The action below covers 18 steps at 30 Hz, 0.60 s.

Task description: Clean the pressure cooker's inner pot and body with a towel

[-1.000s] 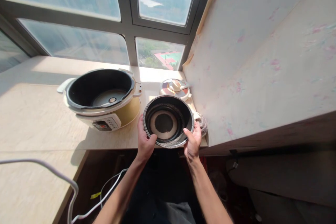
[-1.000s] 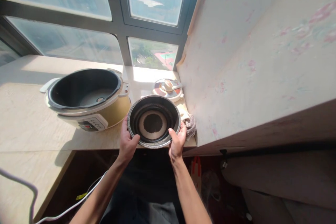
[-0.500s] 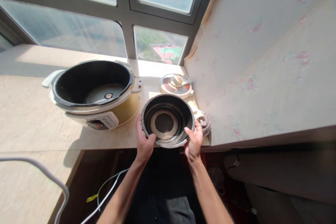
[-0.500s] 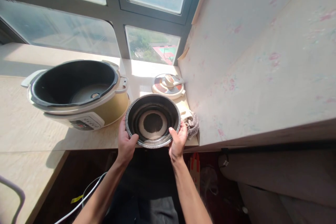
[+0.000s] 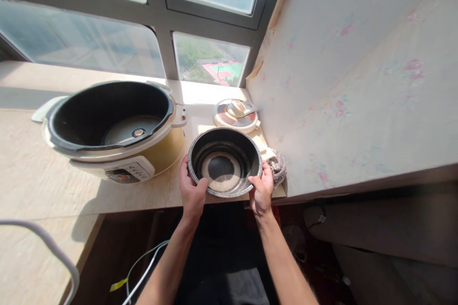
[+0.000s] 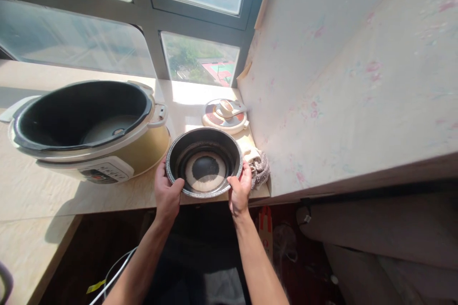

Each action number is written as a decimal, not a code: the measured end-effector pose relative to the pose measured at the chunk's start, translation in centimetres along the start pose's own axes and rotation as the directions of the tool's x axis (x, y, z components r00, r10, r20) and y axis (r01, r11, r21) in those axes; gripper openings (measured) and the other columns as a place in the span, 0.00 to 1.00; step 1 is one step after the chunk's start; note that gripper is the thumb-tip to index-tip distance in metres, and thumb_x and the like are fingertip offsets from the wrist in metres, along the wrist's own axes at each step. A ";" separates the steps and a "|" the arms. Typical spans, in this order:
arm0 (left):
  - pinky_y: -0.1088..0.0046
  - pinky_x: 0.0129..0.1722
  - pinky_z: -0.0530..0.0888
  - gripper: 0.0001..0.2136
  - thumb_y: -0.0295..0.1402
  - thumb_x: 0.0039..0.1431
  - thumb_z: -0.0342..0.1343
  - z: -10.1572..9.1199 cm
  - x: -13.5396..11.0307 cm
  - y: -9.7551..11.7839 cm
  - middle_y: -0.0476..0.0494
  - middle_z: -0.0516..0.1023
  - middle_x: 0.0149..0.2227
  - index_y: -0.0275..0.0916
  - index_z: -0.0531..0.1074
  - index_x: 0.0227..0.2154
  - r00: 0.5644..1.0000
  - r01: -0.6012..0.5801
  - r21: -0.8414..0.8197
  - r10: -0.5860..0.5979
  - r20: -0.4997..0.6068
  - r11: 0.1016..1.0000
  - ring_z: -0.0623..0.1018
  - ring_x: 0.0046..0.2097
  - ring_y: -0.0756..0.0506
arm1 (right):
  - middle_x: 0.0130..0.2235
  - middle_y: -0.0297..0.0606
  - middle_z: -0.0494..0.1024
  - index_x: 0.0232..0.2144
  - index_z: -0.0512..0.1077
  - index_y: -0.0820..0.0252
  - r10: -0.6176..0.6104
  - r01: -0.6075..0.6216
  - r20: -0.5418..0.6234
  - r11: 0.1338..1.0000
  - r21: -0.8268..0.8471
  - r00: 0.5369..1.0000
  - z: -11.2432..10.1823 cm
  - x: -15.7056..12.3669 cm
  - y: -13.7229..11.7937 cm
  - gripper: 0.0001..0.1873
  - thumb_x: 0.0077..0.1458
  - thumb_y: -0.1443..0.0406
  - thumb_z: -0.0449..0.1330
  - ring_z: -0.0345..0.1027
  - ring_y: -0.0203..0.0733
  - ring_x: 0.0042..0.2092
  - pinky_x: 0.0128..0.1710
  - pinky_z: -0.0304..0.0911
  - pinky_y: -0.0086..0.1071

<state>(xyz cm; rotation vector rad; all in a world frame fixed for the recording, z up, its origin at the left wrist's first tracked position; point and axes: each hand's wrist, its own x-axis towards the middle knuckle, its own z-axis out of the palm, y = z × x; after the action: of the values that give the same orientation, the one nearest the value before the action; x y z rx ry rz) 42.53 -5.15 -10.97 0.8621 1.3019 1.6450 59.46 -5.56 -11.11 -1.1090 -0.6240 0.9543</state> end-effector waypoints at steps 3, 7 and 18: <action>0.57 0.64 0.72 0.38 0.27 0.46 0.59 -0.1 -0.4 -0.1 0.34 0.75 0.59 0.37 0.62 0.65 0.999 -0.005 0.033 0.007 -0.051 0.999 0.78 0.59 0.36 | 0.58 0.46 0.77 0.59 0.67 0.57 0.010 -0.011 0.011 1.000 0.027 1.000 0.2 0.4 0.2 0.40 0.41 0.66 0.66 0.72 0.52 0.58 0.66 0.60 0.54; 0.57 0.60 0.75 0.37 0.29 0.47 0.60 -0.3 -1.0 -0.1 0.35 0.76 0.55 0.37 0.63 0.64 0.992 -0.023 0.092 0.034 -0.120 0.996 0.79 0.53 0.37 | 0.55 0.45 0.79 0.61 0.67 0.58 0.006 -0.012 0.082 0.997 0.070 0.997 0.4 0.9 0.5 0.40 0.43 0.64 0.67 0.74 0.52 0.55 0.63 0.64 0.54; 0.57 0.66 0.69 0.33 0.27 0.50 0.56 0.5 -1.0 -0.8 0.36 0.72 0.58 0.37 0.65 0.63 0.977 -0.115 0.101 0.131 -0.167 0.988 0.74 0.60 0.37 | 0.71 0.44 0.66 0.60 0.75 0.54 -0.311 0.323 0.090 0.926 -0.197 0.946 -3.8 3.1 -1.1 0.27 0.61 0.53 0.63 0.60 0.52 0.71 0.69 0.57 0.53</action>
<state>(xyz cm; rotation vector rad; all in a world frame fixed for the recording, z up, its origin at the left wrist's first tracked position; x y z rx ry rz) 43.51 -5.75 -11.68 0.8845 1.4780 1.8026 64.41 -4.74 -11.54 -1.1255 -0.9378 0.6518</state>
